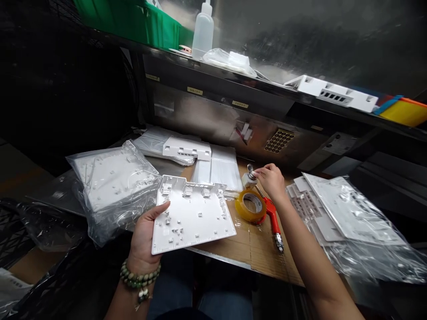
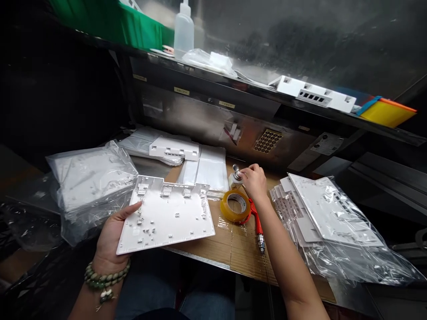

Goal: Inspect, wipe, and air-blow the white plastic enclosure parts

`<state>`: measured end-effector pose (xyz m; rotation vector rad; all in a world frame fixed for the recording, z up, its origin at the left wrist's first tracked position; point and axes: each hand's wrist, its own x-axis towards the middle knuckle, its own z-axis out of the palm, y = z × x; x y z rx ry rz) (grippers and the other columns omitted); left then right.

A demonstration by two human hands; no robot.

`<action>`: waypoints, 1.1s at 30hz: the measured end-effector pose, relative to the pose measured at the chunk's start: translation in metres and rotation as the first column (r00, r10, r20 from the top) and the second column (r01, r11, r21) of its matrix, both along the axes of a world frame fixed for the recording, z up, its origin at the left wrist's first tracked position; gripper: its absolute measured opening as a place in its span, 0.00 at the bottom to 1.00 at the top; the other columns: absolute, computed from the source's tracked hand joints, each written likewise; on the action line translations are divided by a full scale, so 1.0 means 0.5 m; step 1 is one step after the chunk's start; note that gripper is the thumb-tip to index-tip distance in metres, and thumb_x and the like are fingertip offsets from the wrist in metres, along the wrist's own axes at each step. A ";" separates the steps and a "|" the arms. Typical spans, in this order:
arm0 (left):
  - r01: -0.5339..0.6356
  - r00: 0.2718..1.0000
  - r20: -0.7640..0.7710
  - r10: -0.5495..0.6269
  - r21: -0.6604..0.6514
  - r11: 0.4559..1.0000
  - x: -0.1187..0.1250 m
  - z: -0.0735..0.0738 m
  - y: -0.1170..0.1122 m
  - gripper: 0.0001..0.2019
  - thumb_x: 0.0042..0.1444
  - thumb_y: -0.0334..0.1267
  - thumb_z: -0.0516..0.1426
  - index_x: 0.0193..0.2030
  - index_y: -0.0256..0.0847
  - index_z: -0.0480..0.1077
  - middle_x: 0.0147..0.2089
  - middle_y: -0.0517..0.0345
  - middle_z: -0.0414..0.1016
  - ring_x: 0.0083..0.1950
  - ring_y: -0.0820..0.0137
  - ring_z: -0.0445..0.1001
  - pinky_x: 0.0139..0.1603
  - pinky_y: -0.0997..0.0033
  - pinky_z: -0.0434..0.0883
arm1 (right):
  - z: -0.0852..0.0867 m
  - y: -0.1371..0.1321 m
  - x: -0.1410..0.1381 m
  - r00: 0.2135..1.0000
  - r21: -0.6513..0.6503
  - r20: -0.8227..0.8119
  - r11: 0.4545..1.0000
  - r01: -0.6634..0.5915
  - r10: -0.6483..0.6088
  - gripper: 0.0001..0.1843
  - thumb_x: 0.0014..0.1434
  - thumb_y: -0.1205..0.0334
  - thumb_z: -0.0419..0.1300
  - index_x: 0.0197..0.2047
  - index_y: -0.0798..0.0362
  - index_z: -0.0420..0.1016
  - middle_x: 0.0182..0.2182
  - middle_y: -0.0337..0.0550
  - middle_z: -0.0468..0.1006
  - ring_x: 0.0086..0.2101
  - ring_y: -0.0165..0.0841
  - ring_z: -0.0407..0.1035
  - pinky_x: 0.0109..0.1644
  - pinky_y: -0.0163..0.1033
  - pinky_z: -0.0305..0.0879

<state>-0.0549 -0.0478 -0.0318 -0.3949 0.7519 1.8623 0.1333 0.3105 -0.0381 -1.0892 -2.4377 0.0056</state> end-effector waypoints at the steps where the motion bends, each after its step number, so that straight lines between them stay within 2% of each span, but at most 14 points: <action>1: -0.012 1.000 -0.001 0.012 0.000 1.000 0.001 0.002 0.002 0.33 0.61 0.29 0.53 0.74 0.32 0.60 0.55 0.37 0.83 0.54 0.42 0.82 0.61 0.35 0.75 | 0.000 0.002 0.000 1.000 0.005 0.006 1.000 -0.006 0.006 0.13 0.65 0.56 0.61 0.43 0.51 0.87 0.45 0.51 0.80 0.46 0.45 0.71 0.49 0.45 0.67; 4: -0.014 1.000 -0.003 0.015 0.056 0.998 0.003 0.013 0.014 0.32 0.61 0.29 0.53 0.73 0.30 0.61 0.55 0.37 0.83 0.55 0.42 0.82 0.63 0.35 0.73 | -0.002 0.006 -0.003 0.999 0.001 0.026 0.999 -0.037 0.037 0.12 0.65 0.59 0.61 0.41 0.50 0.88 0.40 0.48 0.80 0.43 0.42 0.72 0.46 0.44 0.66; 9: 0.005 1.000 0.015 -0.009 0.237 0.972 -0.001 0.039 0.043 0.30 0.61 0.33 0.53 0.70 0.27 0.64 0.56 0.38 0.83 0.56 0.43 0.81 0.65 0.36 0.72 | -0.006 0.013 -0.008 0.998 -0.012 -0.016 0.998 -0.054 0.054 0.11 0.62 0.61 0.61 0.38 0.49 0.88 0.39 0.46 0.81 0.41 0.40 0.73 0.42 0.43 0.65; 13: -0.026 0.999 0.048 0.014 0.258 0.966 -0.005 0.063 0.059 0.28 0.60 0.35 0.54 0.67 0.27 0.67 0.53 0.38 0.84 0.54 0.43 0.82 0.63 0.37 0.74 | 0.001 0.003 -0.014 0.991 -0.017 -0.131 0.999 -0.044 0.041 0.11 0.61 0.58 0.62 0.34 0.51 0.87 0.37 0.48 0.79 0.39 0.41 0.72 0.41 0.45 0.66; 16: -0.027 0.999 0.051 0.014 0.260 0.965 0.002 0.074 0.067 0.27 0.59 0.34 0.56 0.65 0.27 0.69 0.51 0.38 0.84 0.51 0.44 0.83 0.61 0.39 0.76 | 0.024 -0.080 -0.023 0.956 -0.003 -0.286 0.998 -0.064 0.061 0.14 0.63 0.53 0.63 0.38 0.53 0.85 0.41 0.49 0.77 0.37 0.39 0.72 0.42 0.47 0.69; 17: -0.031 0.998 0.055 0.017 0.260 0.965 0.006 0.076 0.070 0.26 0.59 0.33 0.56 0.65 0.28 0.70 0.50 0.39 0.85 0.50 0.44 0.84 0.60 0.39 0.76 | 0.034 -0.129 -0.026 0.933 -0.013 -0.347 0.994 -0.107 0.096 0.15 0.64 0.52 0.63 0.40 0.54 0.85 0.43 0.49 0.77 0.36 0.37 0.72 0.41 0.45 0.70; 19: -0.048 0.998 0.051 0.036 0.258 0.965 0.017 0.077 0.076 0.26 0.59 0.32 0.57 0.64 0.28 0.70 0.49 0.40 0.85 0.49 0.45 0.84 0.59 0.41 0.77 | 0.057 -0.250 -0.032 0.876 -0.040 -0.426 0.962 -0.270 0.228 0.13 0.67 0.51 0.63 0.40 0.51 0.83 0.41 0.44 0.77 0.36 0.34 0.73 0.39 0.40 0.72; 21: -0.056 0.998 0.047 0.046 0.254 0.966 0.030 0.079 0.084 0.25 0.59 0.31 0.57 0.63 0.29 0.71 0.48 0.40 0.85 0.48 0.46 0.84 0.59 0.42 0.77 | 0.073 -0.378 -0.040 0.727 -0.114 -0.559 0.831 -0.545 0.399 0.06 0.67 0.58 0.65 0.40 0.50 0.82 0.38 0.42 0.77 0.38 0.33 0.73 0.41 0.39 0.71; 22: -0.047 0.998 0.056 0.034 0.251 0.967 0.037 0.082 0.087 0.25 0.59 0.31 0.56 0.63 0.28 0.71 0.47 0.40 0.85 0.47 0.47 0.85 0.59 0.43 0.77 | 0.076 -0.435 -0.045 0.672 -0.136 -0.590 0.766 -0.628 0.447 0.04 0.67 0.61 0.65 0.42 0.50 0.81 0.38 0.42 0.77 0.39 0.33 0.74 0.42 0.38 0.72; 24: -0.016 0.996 0.085 -0.005 0.241 0.970 0.050 0.089 0.093 0.24 0.59 0.31 0.55 0.62 0.29 0.72 0.47 0.40 0.85 0.46 0.48 0.85 0.58 0.45 0.77 | 0.075 -0.518 -0.054 0.599 -0.120 -0.635 0.703 -0.701 0.488 0.05 0.66 0.67 0.66 0.46 0.51 0.81 0.39 0.43 0.77 0.40 0.32 0.74 0.43 0.37 0.72; 27: -0.005 0.996 0.086 -0.016 0.234 0.972 0.064 0.102 0.097 0.24 0.59 0.31 0.54 0.62 0.31 0.73 0.47 0.41 0.85 0.45 0.50 0.85 0.58 0.46 0.77 | 0.059 -0.564 -0.056 0.566 -0.043 -0.629 0.703 -0.709 0.533 0.09 0.65 0.71 0.65 0.48 0.54 0.81 0.39 0.45 0.77 0.39 0.33 0.73 0.43 0.38 0.73; 30: -0.006 0.996 0.089 -0.015 0.240 0.971 0.067 0.101 0.099 0.24 0.59 0.30 0.54 0.62 0.32 0.73 0.48 0.42 0.85 0.45 0.50 0.85 0.58 0.46 0.76 | 0.047 -0.552 -0.046 0.587 -0.024 -0.580 0.708 -0.705 0.565 0.10 0.65 0.73 0.65 0.49 0.55 0.80 0.38 0.46 0.78 0.38 0.34 0.73 0.42 0.39 0.72; 33: 0.007 0.992 0.119 -0.036 0.239 0.971 0.064 0.089 0.100 0.24 0.59 0.31 0.54 0.62 0.30 0.72 0.48 0.40 0.85 0.46 0.49 0.85 0.59 0.44 0.76 | 0.049 -0.536 -0.033 0.608 -0.032 -0.559 0.718 -0.695 0.563 0.09 0.65 0.73 0.65 0.47 0.54 0.81 0.37 0.45 0.78 0.37 0.34 0.73 0.41 0.39 0.72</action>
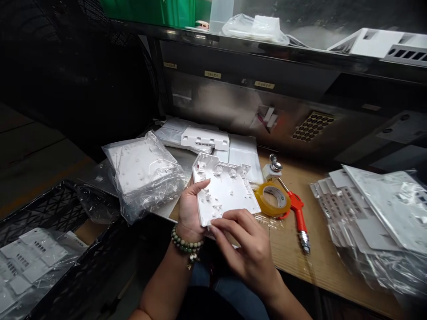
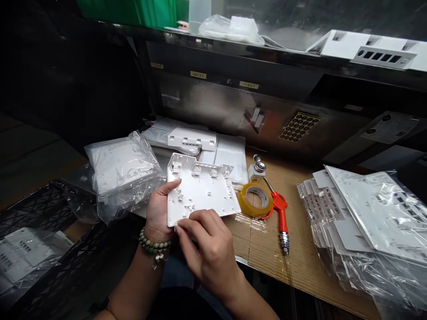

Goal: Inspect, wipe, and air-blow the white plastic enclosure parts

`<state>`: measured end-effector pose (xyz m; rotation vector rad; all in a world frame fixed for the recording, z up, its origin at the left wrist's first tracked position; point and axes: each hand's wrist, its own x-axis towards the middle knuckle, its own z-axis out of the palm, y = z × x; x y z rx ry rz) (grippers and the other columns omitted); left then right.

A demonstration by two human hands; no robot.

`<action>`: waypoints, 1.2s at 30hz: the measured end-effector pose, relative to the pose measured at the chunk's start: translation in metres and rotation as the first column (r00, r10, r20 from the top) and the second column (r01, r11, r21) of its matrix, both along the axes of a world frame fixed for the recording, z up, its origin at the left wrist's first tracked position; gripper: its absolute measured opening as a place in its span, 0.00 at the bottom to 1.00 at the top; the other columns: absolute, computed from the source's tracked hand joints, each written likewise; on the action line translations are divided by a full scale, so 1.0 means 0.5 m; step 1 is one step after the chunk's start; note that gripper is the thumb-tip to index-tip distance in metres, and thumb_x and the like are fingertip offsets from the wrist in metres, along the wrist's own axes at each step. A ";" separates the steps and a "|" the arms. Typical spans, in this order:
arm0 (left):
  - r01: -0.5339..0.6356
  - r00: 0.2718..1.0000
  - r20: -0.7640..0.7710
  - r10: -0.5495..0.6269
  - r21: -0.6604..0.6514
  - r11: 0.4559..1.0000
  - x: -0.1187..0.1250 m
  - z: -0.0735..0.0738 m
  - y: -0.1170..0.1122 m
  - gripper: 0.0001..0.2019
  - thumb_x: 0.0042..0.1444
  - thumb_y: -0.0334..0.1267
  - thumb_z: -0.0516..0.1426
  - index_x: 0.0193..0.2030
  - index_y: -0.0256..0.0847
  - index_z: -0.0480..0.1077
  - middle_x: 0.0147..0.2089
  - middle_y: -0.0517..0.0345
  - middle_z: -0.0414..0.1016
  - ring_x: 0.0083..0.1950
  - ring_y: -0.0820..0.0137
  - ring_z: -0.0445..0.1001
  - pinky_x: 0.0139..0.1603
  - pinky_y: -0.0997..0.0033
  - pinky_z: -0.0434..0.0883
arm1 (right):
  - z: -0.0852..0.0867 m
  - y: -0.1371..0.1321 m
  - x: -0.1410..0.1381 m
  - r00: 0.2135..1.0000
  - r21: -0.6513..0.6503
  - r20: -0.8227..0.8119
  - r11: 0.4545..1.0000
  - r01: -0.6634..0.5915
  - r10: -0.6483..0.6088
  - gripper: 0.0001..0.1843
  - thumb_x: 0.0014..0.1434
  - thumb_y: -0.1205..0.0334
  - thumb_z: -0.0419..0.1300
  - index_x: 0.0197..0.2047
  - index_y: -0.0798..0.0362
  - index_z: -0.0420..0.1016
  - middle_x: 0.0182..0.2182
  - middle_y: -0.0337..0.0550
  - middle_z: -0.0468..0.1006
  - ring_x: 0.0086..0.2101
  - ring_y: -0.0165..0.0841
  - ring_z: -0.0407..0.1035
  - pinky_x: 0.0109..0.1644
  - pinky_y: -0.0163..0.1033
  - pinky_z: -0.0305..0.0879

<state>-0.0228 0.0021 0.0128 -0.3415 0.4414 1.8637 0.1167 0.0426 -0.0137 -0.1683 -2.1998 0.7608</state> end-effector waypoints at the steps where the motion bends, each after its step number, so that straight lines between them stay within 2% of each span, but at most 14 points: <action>1: 0.006 1.000 0.002 -0.006 0.001 1.000 0.000 -0.005 0.000 0.25 0.59 0.32 0.54 0.63 0.30 0.72 0.48 0.40 0.85 0.47 0.48 0.85 0.60 0.44 0.75 | 0.001 0.001 0.002 1.000 -0.008 -0.006 1.000 0.011 -0.011 0.09 0.65 0.73 0.65 0.47 0.54 0.81 0.37 0.45 0.78 0.37 0.34 0.73 0.41 0.39 0.72; 6: 0.085 0.996 -0.028 -0.084 0.049 0.995 0.007 -0.018 -0.002 0.26 0.58 0.33 0.57 0.64 0.30 0.71 0.50 0.39 0.85 0.49 0.47 0.84 0.62 0.44 0.75 | -0.003 -0.023 -0.002 0.998 -0.042 -0.055 0.999 0.021 -0.023 0.09 0.65 0.73 0.66 0.48 0.55 0.81 0.38 0.46 0.78 0.38 0.33 0.74 0.42 0.38 0.73; 10: 0.013 0.999 -0.051 -0.014 -0.020 1.000 -0.003 -0.022 -0.003 0.28 0.58 0.31 0.55 0.66 0.30 0.68 0.51 0.39 0.84 0.51 0.46 0.84 0.63 0.40 0.73 | -0.014 -0.005 0.017 0.999 -0.040 -0.020 0.998 0.045 -0.046 0.09 0.65 0.73 0.65 0.47 0.55 0.81 0.37 0.44 0.78 0.37 0.32 0.74 0.41 0.37 0.72; 13: -0.065 0.996 -0.058 0.062 -0.062 0.996 -0.029 -0.029 -0.015 0.31 0.58 0.31 0.54 0.69 0.29 0.65 0.53 0.37 0.84 0.56 0.44 0.82 0.66 0.39 0.70 | -0.027 0.056 0.062 0.971 -0.095 -0.036 0.968 0.232 -0.237 0.08 0.65 0.71 0.67 0.46 0.51 0.83 0.39 0.43 0.79 0.39 0.32 0.74 0.43 0.37 0.71; 16: -0.116 0.993 -0.037 0.115 -0.028 0.993 -0.061 -0.042 -0.042 0.34 0.57 0.33 0.52 0.72 0.30 0.60 0.57 0.39 0.82 0.62 0.45 0.78 0.70 0.38 0.65 | -0.041 0.123 0.118 0.845 -0.135 -0.135 0.855 0.502 -0.517 0.05 0.63 0.68 0.69 0.43 0.50 0.84 0.38 0.41 0.79 0.38 0.32 0.74 0.42 0.38 0.70; 18: -0.139 0.990 -0.016 0.139 0.020 0.990 -0.081 -0.057 -0.061 0.36 0.56 0.33 0.50 0.74 0.35 0.58 0.57 0.45 0.83 0.65 0.48 0.75 0.73 0.38 0.60 | -0.047 0.145 0.147 0.774 -0.149 -0.183 0.795 0.588 -0.606 0.03 0.63 0.67 0.70 0.41 0.50 0.84 0.36 0.41 0.79 0.37 0.33 0.73 0.40 0.39 0.69; 20: -0.171 0.985 0.009 0.171 0.112 0.979 -0.094 -0.074 -0.077 0.36 0.55 0.34 0.50 0.73 0.41 0.60 0.55 0.52 0.84 0.68 0.52 0.72 0.75 0.39 0.55 | -0.050 0.145 0.159 0.776 -0.143 -0.179 0.797 0.587 -0.605 0.03 0.62 0.67 0.70 0.41 0.50 0.84 0.36 0.41 0.79 0.37 0.33 0.74 0.40 0.40 0.70; 22: -0.200 0.980 0.031 0.198 0.199 0.959 -0.100 -0.086 -0.087 0.35 0.55 0.34 0.50 0.72 0.45 0.64 0.51 0.57 0.86 0.69 0.54 0.71 0.76 0.40 0.52 | -0.054 0.129 0.157 0.820 -0.114 -0.137 0.831 0.544 -0.556 0.05 0.63 0.68 0.69 0.42 0.50 0.84 0.37 0.41 0.78 0.37 0.33 0.74 0.41 0.40 0.71; 25: -0.225 0.974 0.027 0.225 0.228 0.947 -0.094 -0.087 -0.092 0.34 0.52 0.35 0.51 0.69 0.49 0.68 0.47 0.59 0.87 0.70 0.55 0.70 0.76 0.40 0.52 | -0.061 0.104 0.143 0.848 -0.077 -0.102 0.854 0.514 -0.520 0.08 0.64 0.69 0.68 0.45 0.49 0.84 0.39 0.42 0.78 0.37 0.33 0.74 0.43 0.41 0.73; 28: -0.218 0.976 0.020 0.217 0.120 0.969 -0.083 -0.069 -0.092 0.33 0.53 0.34 0.51 0.67 0.52 0.70 0.48 0.62 0.87 0.68 0.55 0.72 0.75 0.42 0.57 | -0.066 0.095 0.136 0.836 -0.068 -0.129 0.846 0.529 -0.533 0.10 0.64 0.71 0.67 0.46 0.49 0.84 0.39 0.42 0.78 0.38 0.34 0.74 0.44 0.42 0.74; 31: -0.217 0.976 -0.004 0.217 -0.037 0.975 -0.078 -0.054 -0.094 0.31 0.55 0.34 0.52 0.66 0.56 0.71 0.48 0.65 0.87 0.66 0.55 0.75 0.71 0.44 0.63 | -0.067 0.094 0.136 0.858 -0.043 -0.125 0.866 0.498 -0.499 0.11 0.63 0.72 0.67 0.46 0.49 0.83 0.39 0.43 0.78 0.39 0.34 0.75 0.46 0.43 0.75; 33: -0.235 0.972 -0.045 0.232 -0.076 0.969 -0.078 -0.052 -0.096 0.32 0.55 0.33 0.51 0.66 0.57 0.72 0.46 0.65 0.87 0.64 0.54 0.76 0.69 0.44 0.67 | -0.067 0.092 0.137 0.855 -0.041 -0.132 0.864 0.501 -0.502 0.11 0.63 0.73 0.67 0.46 0.49 0.83 0.39 0.42 0.78 0.39 0.34 0.75 0.46 0.43 0.75; 36: -0.237 0.970 -0.077 0.232 -0.069 0.969 -0.078 -0.054 -0.098 0.33 0.54 0.31 0.51 0.65 0.58 0.72 0.43 0.65 0.87 0.63 0.54 0.77 0.68 0.44 0.69 | -0.069 0.090 0.138 0.846 -0.043 -0.146 0.858 0.512 -0.513 0.11 0.63 0.73 0.67 0.46 0.49 0.83 0.39 0.42 0.78 0.39 0.34 0.75 0.45 0.43 0.75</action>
